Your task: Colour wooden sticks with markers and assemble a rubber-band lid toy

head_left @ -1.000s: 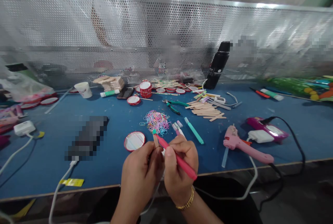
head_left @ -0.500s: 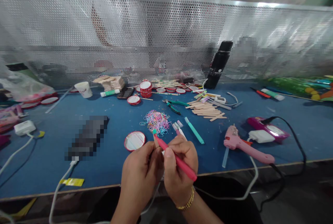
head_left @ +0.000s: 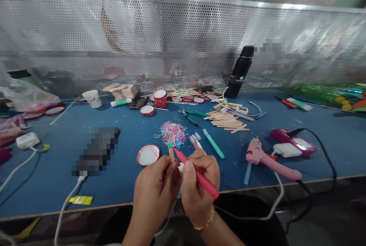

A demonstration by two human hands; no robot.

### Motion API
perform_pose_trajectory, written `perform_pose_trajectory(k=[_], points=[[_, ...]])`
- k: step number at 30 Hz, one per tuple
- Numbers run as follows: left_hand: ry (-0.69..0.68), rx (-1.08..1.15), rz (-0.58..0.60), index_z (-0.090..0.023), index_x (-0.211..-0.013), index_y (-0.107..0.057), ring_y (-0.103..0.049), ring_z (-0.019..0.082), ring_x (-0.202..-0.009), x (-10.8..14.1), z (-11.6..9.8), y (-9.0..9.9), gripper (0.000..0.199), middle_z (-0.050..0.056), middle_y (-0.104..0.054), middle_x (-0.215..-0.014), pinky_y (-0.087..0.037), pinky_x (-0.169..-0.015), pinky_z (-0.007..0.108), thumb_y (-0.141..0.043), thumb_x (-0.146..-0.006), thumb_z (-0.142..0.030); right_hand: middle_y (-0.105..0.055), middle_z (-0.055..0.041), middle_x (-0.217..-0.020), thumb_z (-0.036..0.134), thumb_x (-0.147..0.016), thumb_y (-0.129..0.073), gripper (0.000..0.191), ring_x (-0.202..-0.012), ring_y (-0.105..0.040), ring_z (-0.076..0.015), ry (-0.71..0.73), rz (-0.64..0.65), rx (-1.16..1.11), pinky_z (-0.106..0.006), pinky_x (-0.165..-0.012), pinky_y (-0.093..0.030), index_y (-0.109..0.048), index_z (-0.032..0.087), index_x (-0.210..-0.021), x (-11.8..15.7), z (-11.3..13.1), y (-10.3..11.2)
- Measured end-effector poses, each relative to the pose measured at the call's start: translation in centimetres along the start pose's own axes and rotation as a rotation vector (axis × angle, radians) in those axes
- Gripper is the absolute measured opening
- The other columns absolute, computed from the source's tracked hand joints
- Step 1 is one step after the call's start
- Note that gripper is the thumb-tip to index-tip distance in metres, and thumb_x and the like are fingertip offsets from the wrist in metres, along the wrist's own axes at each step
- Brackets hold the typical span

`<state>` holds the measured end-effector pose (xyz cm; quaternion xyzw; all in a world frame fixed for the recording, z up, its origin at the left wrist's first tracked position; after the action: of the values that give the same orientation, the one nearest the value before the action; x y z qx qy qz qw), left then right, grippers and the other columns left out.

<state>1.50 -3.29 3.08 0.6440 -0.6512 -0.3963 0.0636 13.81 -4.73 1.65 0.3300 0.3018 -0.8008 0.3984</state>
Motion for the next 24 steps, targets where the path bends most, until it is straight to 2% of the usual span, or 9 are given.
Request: perform_pose_trajectory(k=[7,14,24], points=[[0.008,0.027,0.002,-0.022,-0.079,-0.060,-0.054,0.013,-0.061,0.08,0.21,-0.07,0.031,-0.003,-0.064,-0.068,-0.035,-0.059,0.026,-0.048,-0.104,-0.035,-0.058,0.0049,-0.079,0.012,-0.098,-0.055,0.013,-0.071,-0.060,-0.0124,0.041,0.050,0.006,-0.039,-0.084,-0.052,-0.053,0.023,-0.092,-0.14,0.30,-0.28],[0.003,-0.001,0.001,-0.022,-0.075,-0.058,-0.052,0.013,-0.059,-0.05,0.34,-0.23,0.033,-0.004,-0.061,-0.065,-0.033,-0.057,0.026,-0.049,-0.104,-0.036,-0.056,0.0039,-0.079,0.010,-0.099,-0.055,0.015,-0.073,-0.056,-0.0129,-0.004,-0.001,-0.029,-0.031,-0.072,-0.050,-0.053,0.023,-0.091,0.07,-0.17,-0.12],[0.007,0.025,0.004,-0.022,-0.076,-0.058,-0.052,0.013,-0.059,-0.06,0.21,-0.19,0.031,-0.004,-0.063,-0.066,-0.034,-0.057,0.025,-0.049,-0.103,-0.034,-0.058,0.0047,-0.079,0.012,-0.098,-0.054,0.014,-0.071,-0.059,-0.0121,0.039,0.045,-0.004,-0.034,-0.078,-0.051,-0.053,0.023,-0.091,-0.16,0.37,-0.23]])
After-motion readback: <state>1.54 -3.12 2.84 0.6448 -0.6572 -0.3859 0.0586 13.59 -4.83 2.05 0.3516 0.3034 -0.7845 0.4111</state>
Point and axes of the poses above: each hand's wrist, its own x-axis away from the middle knuckle, its own y-axis out of the back of the hand, z = x × y, the point moved 4 cm from there along -x, towards the middle knuckle
